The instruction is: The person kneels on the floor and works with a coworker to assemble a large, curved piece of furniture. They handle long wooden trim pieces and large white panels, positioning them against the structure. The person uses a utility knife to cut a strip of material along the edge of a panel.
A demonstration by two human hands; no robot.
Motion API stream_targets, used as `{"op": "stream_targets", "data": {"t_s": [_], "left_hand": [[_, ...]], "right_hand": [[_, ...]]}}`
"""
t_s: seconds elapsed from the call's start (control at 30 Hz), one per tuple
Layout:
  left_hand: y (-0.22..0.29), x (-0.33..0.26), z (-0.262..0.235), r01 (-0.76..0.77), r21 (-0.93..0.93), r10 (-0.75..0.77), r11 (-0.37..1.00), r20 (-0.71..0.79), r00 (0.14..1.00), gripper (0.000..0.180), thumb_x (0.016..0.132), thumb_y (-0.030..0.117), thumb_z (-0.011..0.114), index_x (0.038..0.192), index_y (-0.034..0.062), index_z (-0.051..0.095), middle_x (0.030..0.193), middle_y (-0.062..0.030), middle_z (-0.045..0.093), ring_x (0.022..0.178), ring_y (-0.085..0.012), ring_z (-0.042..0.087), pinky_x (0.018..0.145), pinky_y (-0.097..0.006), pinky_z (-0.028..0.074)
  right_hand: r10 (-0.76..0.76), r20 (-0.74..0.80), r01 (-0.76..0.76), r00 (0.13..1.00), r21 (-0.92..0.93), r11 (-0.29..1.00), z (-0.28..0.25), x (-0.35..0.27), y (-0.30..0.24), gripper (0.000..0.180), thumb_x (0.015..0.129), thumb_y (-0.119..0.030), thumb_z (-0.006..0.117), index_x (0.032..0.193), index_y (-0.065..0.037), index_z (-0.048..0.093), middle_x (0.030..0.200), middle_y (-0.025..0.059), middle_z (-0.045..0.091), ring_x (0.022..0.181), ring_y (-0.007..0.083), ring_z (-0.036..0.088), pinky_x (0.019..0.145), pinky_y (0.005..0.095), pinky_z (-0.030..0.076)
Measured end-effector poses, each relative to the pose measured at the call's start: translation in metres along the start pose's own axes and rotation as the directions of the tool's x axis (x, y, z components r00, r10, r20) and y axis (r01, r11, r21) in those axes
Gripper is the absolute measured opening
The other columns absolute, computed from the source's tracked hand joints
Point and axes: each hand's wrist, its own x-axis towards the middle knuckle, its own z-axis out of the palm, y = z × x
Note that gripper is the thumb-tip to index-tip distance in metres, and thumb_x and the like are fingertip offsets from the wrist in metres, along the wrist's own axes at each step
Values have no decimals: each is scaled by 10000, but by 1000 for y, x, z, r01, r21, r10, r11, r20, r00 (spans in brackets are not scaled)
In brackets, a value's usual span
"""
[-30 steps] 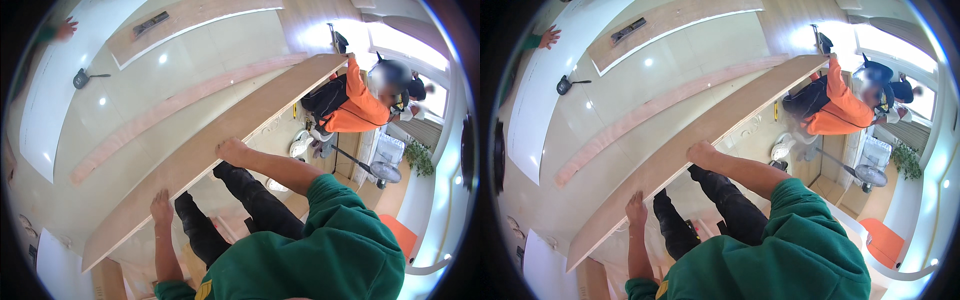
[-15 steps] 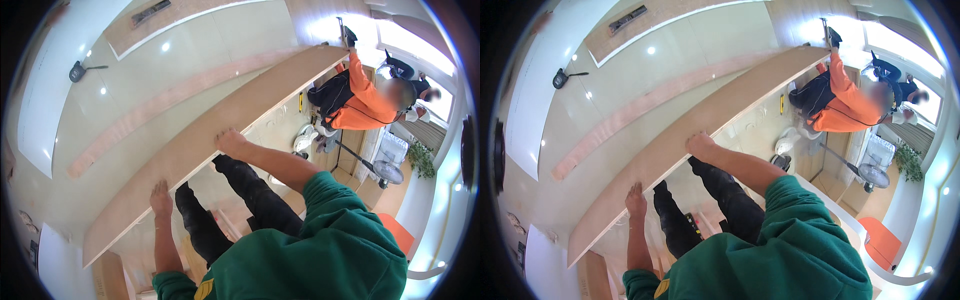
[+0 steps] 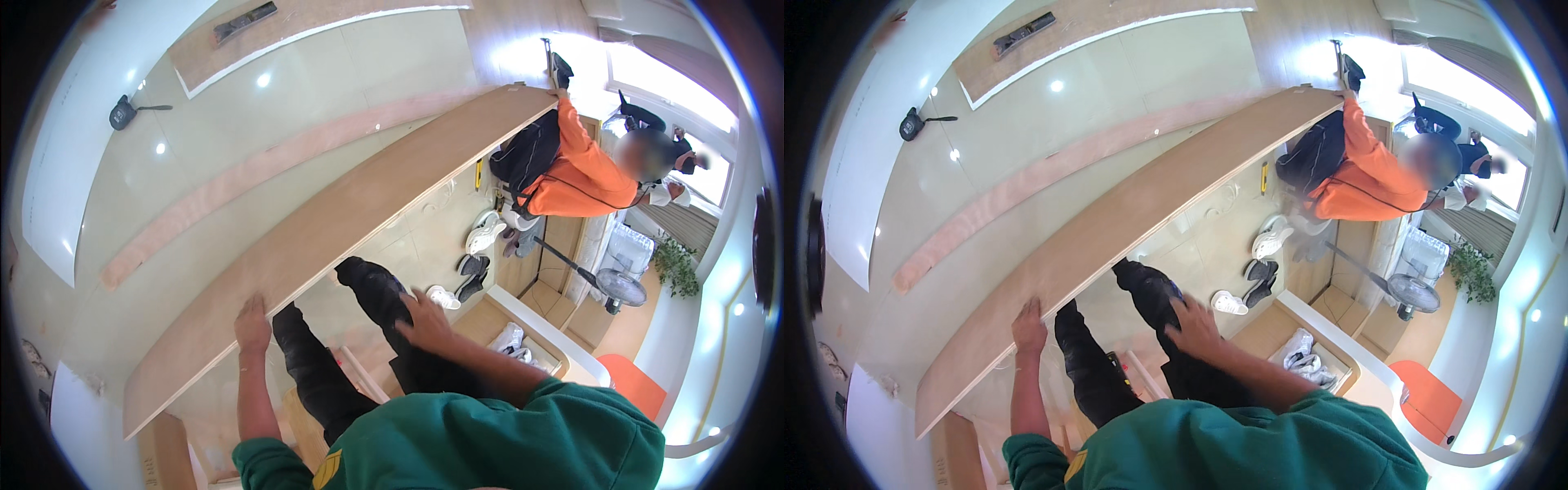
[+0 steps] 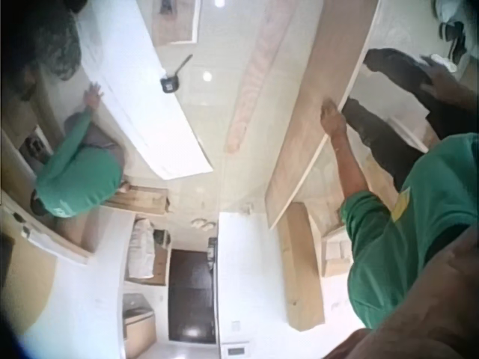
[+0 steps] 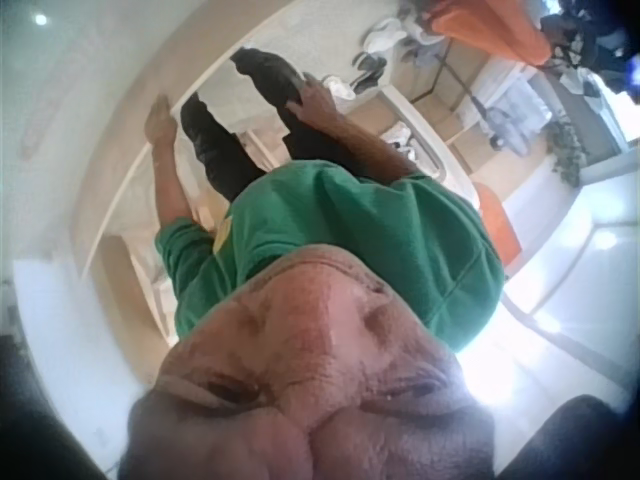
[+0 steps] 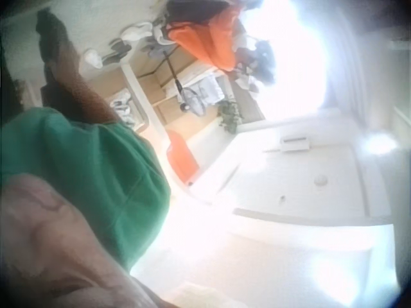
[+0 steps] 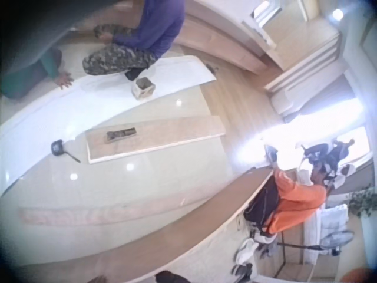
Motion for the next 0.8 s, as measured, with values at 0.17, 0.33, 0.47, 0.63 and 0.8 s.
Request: {"op": "stream_targets", "data": {"t_s": [0.17, 0.33, 0.47, 0.63, 0.8], "left_hand": [[0, 4, 0, -6, -55, 5, 998, -9, 1000, 421, 819, -12, 577, 1235, 40, 612, 1244, -177, 659, 1132, -355, 646, 954, -448, 532], [19, -6, -6, 26, -45, -31, 999, -121, 992, 351, 837, 23, 574, 1182, 75, 617, 1198, -144, 671, 1130, -339, 636, 985, -457, 499], [13, -3, 3, 52, -43, -57, 998, -116, 992, 309, 862, 88, 592, 1169, 77, 620, 1223, -143, 671, 1154, -331, 635, 986, -451, 505], [14, 3, -8, 89, -67, -95, 994, -98, 991, 316, 853, 134, 625, 1165, 82, 625, 1212, -133, 678, 1151, -304, 645, 959, -433, 525], [18, 1, -11, 80, -15, -81, 997, -76, 994, 340, 817, 153, 657, 1149, 90, 625, 1213, -113, 680, 1150, -289, 645, 959, -415, 528]], "right_hand": [[238, 93, -222, 967, -157, 962, 21, -19, -11, 848, 770, -402, 796, 1439, -50, 411, 1418, 264, 434, 1279, 471, 479, 1025, 554, 453], [231, 37, -219, 972, -199, 955, 41, -14, -27, 797, 779, -409, 774, 1394, -32, 436, 1332, 217, 492, 1244, 420, 495, 986, 526, 477], [222, 0, -216, 975, -228, 949, 50, -10, -31, 759, 775, -386, 771, 1370, -29, 464, 1310, 219, 503, 1227, 411, 503, 971, 517, 485], [191, -25, -191, 981, -219, 957, 48, -8, -25, 706, 776, -375, 761, 1327, -20, 497, 1286, 220, 516, 1206, 413, 515, 948, 523, 496], [192, -27, -193, 981, -217, 957, 50, -8, -20, 687, 778, -381, 757, 1303, -15, 507, 1257, 207, 529, 1185, 406, 528, 939, 518, 500]]}}
